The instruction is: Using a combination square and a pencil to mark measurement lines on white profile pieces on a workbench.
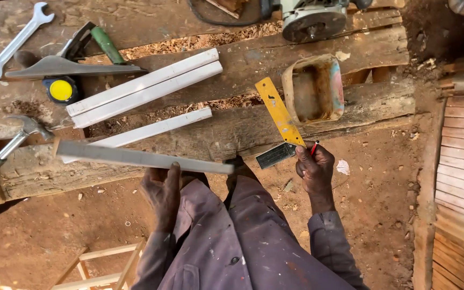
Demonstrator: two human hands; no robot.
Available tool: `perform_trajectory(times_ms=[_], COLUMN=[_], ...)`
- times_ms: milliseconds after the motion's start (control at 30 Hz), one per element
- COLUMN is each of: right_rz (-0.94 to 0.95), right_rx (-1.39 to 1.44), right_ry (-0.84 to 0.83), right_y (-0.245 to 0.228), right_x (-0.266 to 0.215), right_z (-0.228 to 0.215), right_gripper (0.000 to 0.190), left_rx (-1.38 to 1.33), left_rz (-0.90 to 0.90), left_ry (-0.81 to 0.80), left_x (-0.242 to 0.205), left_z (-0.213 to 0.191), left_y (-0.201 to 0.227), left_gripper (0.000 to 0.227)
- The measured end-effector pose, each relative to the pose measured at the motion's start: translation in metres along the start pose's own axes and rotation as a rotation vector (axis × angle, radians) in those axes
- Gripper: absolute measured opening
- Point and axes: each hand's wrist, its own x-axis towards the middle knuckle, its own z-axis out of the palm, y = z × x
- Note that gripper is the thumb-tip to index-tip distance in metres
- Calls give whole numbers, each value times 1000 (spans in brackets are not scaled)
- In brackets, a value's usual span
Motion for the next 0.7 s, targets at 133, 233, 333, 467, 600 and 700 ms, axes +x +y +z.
perform_trajectory(times_ms=[133,233,333,467,600,700], right_rz=[57,60,62,113,181,207], right_rx=[131,186,160,30,86,160], right_ry=[80,161,224,238,204,172], right_y=[1,-5,-1,9,21,53], right_x=[-6,-12,-16,-36,-48,-41], right_z=[7,8,6,7,34,54], right_gripper=[12,11,12,13,15,17], left_rx=[761,1086,1416,1549,1548,1609], left_rz=[709,910,831,988,1017,962], left_ry=[-421,-627,-812,-790,-803,-824], left_x=[13,35,72,74,71,62], left_z=[6,19,29,38,41,57], left_y=[60,43,-18,-37,-33,-14], left_gripper=[39,48,46,43,45,81])
